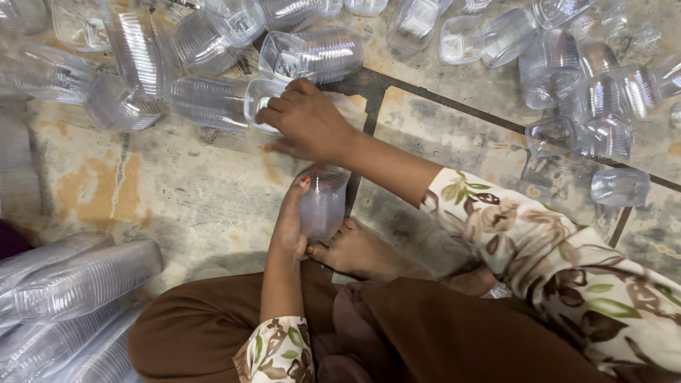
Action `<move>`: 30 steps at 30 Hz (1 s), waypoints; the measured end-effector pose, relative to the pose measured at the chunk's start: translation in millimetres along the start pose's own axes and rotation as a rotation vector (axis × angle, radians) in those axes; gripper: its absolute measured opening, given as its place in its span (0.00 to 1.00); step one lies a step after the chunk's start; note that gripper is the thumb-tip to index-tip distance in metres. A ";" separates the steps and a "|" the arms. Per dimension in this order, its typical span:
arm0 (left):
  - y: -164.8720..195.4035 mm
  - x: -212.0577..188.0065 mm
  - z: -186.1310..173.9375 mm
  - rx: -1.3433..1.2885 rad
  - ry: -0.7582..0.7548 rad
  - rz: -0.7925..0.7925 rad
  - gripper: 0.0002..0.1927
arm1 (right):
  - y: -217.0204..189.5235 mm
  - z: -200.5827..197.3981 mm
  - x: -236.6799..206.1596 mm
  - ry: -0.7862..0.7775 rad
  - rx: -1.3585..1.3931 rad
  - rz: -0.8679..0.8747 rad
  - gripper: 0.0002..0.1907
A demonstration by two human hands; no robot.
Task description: The person sits on the floor among scattered clear plastic cups and stacks them one at a time, picking up loose cups and fitting each into a growing stack held in one hand, occasionally reaching aside for the next cup.
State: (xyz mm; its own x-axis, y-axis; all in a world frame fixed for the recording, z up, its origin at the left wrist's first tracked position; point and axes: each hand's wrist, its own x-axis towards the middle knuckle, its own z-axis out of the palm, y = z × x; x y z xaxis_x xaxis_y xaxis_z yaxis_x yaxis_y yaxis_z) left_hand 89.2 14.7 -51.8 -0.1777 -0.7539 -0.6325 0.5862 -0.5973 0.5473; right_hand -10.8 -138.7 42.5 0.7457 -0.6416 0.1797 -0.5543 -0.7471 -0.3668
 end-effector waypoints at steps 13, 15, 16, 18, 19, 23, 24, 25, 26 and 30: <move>0.9 -0.5 7.4 -0.062 -0.184 -0.049 0.26 | 27.5 -34.6 -139.6 0.082 0.243 0.448 0.08; 1.3 -1.0 7.3 -0.060 -0.197 -0.061 0.25 | 17.9 -36.2 -153.6 0.181 -0.010 0.282 0.08; 1.0 -0.6 7.6 -0.061 -0.199 -0.063 0.25 | 15.9 -36.4 -157.9 0.227 -0.135 0.195 0.08; -0.2 -0.7 7.1 -0.066 -0.196 -0.063 0.24 | 15.9 -34.1 -160.4 0.143 -0.005 0.256 0.10; -0.7 -0.4 6.6 -0.036 -0.212 -0.054 0.24 | 16.6 -33.0 -161.1 0.100 0.065 0.285 0.11; -4.8 0.8 3.1 0.051 -0.279 -0.051 0.27 | 23.7 -29.8 -160.9 -0.010 0.384 0.516 0.24; -6.7 0.7 2.4 0.062 -0.299 -0.060 0.28 | 25.1 -29.3 -160.9 0.000 0.501 0.573 0.32; -8.4 0.0 1.3 0.091 -0.307 -0.081 0.31 | 26.0 -29.0 -160.5 0.009 0.618 0.629 0.39; -10.1 -0.8 0.3 0.118 -0.315 -0.103 0.33 | 26.8 -29.1 -160.4 0.011 0.764 0.600 0.42; -15.5 -0.9 0.1 0.186 -0.288 -0.262 0.42 | 26.5 -35.1 -163.1 -0.142 1.145 0.506 0.45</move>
State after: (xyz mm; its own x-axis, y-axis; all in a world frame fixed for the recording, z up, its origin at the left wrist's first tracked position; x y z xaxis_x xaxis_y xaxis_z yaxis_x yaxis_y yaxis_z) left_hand 80.2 24.7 -59.6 -0.5300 -0.6003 -0.5989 0.3440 -0.7978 0.4952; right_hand -160.1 -60.0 35.5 0.6165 -0.7338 -0.2855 -0.2049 0.2006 -0.9580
